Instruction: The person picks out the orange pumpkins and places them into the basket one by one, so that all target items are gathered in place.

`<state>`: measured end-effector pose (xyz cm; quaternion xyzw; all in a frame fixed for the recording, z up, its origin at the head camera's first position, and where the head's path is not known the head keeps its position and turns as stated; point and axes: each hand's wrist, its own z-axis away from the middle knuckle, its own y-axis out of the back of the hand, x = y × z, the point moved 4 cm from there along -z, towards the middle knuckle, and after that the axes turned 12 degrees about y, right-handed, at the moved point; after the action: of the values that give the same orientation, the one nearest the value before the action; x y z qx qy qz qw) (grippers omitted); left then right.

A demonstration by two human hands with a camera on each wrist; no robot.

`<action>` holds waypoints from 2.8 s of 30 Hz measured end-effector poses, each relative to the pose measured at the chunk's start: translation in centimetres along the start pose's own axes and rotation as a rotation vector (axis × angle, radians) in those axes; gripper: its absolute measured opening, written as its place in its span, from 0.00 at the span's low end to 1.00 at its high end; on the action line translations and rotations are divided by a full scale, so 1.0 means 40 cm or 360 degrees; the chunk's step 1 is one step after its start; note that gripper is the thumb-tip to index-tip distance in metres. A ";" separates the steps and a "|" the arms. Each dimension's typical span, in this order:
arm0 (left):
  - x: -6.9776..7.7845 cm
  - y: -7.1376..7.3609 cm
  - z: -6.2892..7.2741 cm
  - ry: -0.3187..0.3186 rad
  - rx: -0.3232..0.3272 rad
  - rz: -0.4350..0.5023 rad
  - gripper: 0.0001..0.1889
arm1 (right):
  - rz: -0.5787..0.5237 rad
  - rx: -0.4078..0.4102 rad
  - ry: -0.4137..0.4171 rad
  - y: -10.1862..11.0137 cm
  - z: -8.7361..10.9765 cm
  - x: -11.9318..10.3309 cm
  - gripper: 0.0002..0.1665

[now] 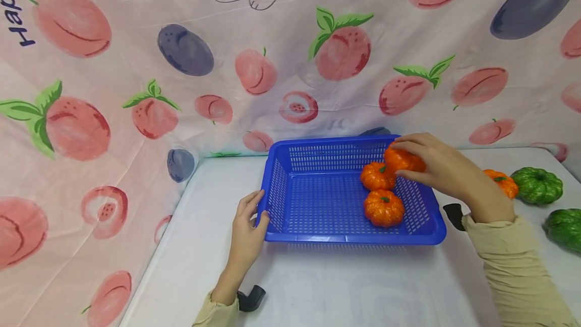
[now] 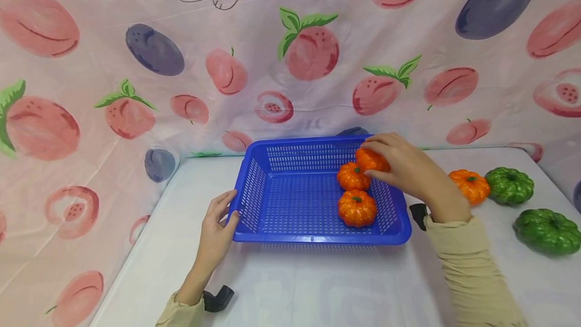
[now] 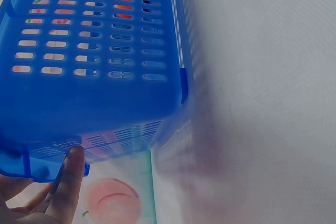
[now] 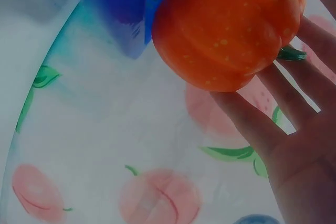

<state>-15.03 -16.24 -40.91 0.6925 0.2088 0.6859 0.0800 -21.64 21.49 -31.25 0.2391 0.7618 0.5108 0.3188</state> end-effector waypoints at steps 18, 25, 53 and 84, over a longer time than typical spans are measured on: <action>0.000 -0.001 0.002 -0.0021 0.0009 0.0008 0.24 | -0.0009 0.0023 0.0151 -0.020 -0.043 -0.025 0.30; -0.002 0.000 0.001 -0.0004 0.0004 0.0005 0.24 | -0.0025 -0.0062 0.0089 -0.027 -0.061 -0.036 0.30; -0.004 0.000 0.000 -0.0036 0.0014 0.0016 0.25 | -0.0086 -0.0165 0.0088 -0.087 -0.118 -0.043 0.28; -0.003 -0.002 0.001 -0.0040 0.0026 0.0023 0.25 | -0.0075 -0.0213 0.0168 -0.136 -0.169 -0.056 0.27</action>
<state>-15.01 -16.22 -41.04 0.7032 0.2085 0.6759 0.0720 -25.27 13.72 -33.91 0.1721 0.7471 0.5648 0.3053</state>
